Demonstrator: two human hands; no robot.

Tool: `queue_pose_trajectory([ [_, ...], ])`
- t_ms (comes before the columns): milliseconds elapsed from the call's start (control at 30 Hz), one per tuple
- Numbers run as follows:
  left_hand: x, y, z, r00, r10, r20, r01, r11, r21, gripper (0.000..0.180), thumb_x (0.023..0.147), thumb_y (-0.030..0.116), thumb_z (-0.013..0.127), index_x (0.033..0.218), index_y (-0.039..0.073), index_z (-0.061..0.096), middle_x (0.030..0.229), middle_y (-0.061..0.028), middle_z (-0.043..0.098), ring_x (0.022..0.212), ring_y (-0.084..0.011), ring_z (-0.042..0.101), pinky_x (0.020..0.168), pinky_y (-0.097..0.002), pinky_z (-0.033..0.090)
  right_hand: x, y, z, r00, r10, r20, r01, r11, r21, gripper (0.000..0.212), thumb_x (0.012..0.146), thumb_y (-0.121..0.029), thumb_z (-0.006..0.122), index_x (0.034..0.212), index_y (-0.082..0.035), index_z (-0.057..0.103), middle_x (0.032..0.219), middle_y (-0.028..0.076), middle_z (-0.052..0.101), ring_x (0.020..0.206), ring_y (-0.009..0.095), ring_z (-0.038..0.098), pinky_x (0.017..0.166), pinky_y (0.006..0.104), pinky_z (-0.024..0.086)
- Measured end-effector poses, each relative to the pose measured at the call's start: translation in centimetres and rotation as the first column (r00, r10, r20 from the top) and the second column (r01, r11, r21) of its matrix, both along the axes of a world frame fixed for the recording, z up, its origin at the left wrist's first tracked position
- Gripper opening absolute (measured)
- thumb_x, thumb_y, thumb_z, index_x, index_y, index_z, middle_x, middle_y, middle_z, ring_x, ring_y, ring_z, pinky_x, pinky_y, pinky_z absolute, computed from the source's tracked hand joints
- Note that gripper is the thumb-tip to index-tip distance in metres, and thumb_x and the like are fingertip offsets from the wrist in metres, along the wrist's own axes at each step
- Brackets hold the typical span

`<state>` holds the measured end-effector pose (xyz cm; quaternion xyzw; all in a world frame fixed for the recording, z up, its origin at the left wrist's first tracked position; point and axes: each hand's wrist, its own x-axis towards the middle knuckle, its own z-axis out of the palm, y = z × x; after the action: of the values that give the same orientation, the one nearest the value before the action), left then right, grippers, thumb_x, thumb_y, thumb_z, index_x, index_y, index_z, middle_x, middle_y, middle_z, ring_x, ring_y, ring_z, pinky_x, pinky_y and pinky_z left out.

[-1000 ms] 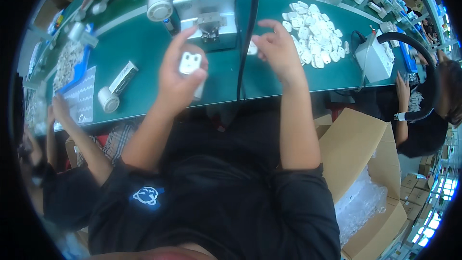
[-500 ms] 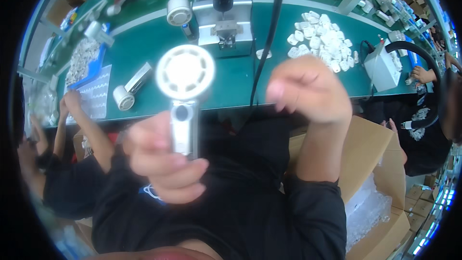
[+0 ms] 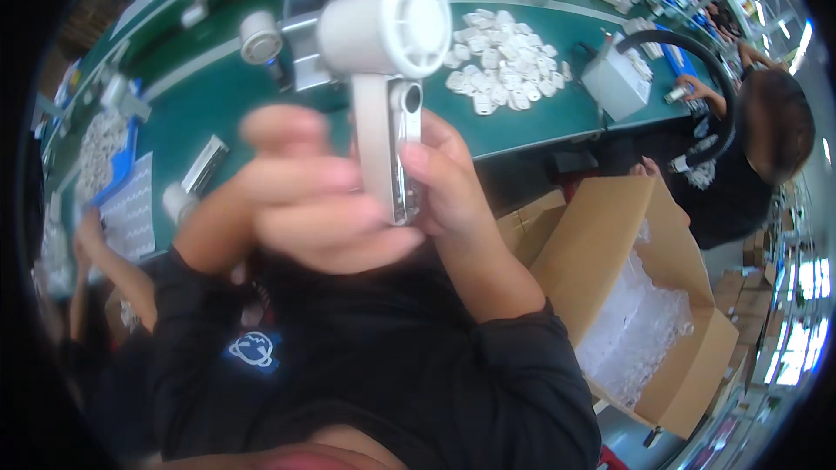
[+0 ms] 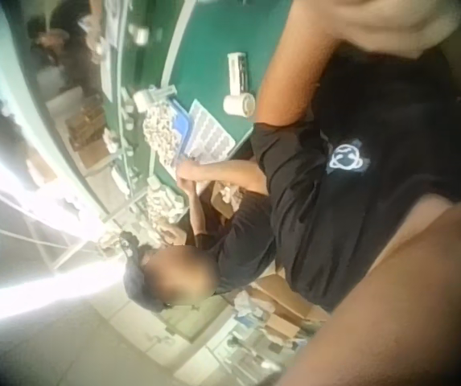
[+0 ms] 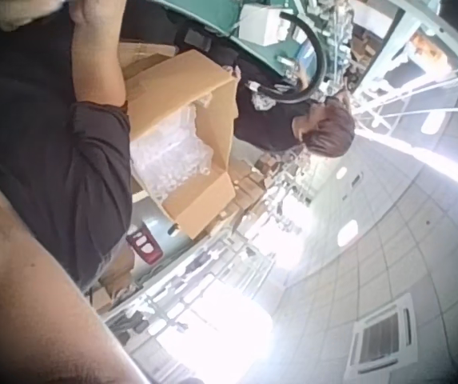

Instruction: Assembling small portable hand fans by attaching plastic components and using an electric screwdriver to fasten screws.

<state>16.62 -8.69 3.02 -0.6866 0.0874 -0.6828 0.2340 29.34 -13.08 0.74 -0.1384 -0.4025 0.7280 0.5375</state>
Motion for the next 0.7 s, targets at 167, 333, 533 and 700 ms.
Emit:
queue_pose_trajectory([
  [167,-4.1,0.6,-4.5,0.985,0.054,0.165,-0.009,0.965,-0.261,0.015,0.081,0.029,0.052,0.088,0.016,0.057,0.095,-0.0087,0.049,0.082,-0.0253,0.049,0.067,-0.0384,0.043,2.6,1.8,-2.0,0.941,0.098,-0.324,-0.031,0.978,0.207,0.073,0.087,-0.048,0.051,0.13,0.008,0.033,0.101,0.014,0.05,0.078,0.021,0.056,0.059,0.0326,0.052],
  [333,-7.0,2.5,-8.5,0.999,0.032,0.011,-0.019,0.794,-0.607,0.015,0.071,0.001,0.048,0.084,-0.003,0.054,0.084,-0.0172,0.055,0.069,-0.0271,0.052,0.058,-0.0343,0.044,5.9,2.2,-4.4,0.864,-0.494,-0.096,0.503,0.838,0.214,0.074,0.079,-0.05,0.062,0.128,-0.001,0.036,0.11,0.009,0.049,0.082,0.014,0.051,0.065,0.0246,0.042],
  [533,-7.6,2.4,-11.9,0.993,0.02,-0.117,-0.105,0.601,-0.792,0.015,0.072,-0.006,0.049,0.083,-0.003,0.058,0.077,-0.0153,0.055,0.066,-0.0258,0.052,0.058,-0.0318,0.043,8.8,2.2,-4.7,-0.506,-0.774,0.381,0.584,0.017,0.811,0.067,0.07,-0.007,0.072,0.126,0.0,0.037,0.113,0.016,0.052,0.1,0.029,0.055,0.083,0.0355,0.046],
  [700,-7.3,2.4,-11.7,0.983,-0.021,-0.183,-0.14,0.56,-0.817,0.015,0.073,-0.006,0.05,0.085,-0.003,0.058,0.078,-0.015,0.055,0.067,-0.0247,0.053,0.058,-0.0299,0.043,11.4,2.1,-5.0,-0.686,-0.7,0.199,0.42,-0.157,0.894,0.061,0.068,-0.012,0.076,0.119,-0.001,0.044,0.101,0.017,0.059,0.089,0.031,0.06,0.078,0.0373,0.048],
])
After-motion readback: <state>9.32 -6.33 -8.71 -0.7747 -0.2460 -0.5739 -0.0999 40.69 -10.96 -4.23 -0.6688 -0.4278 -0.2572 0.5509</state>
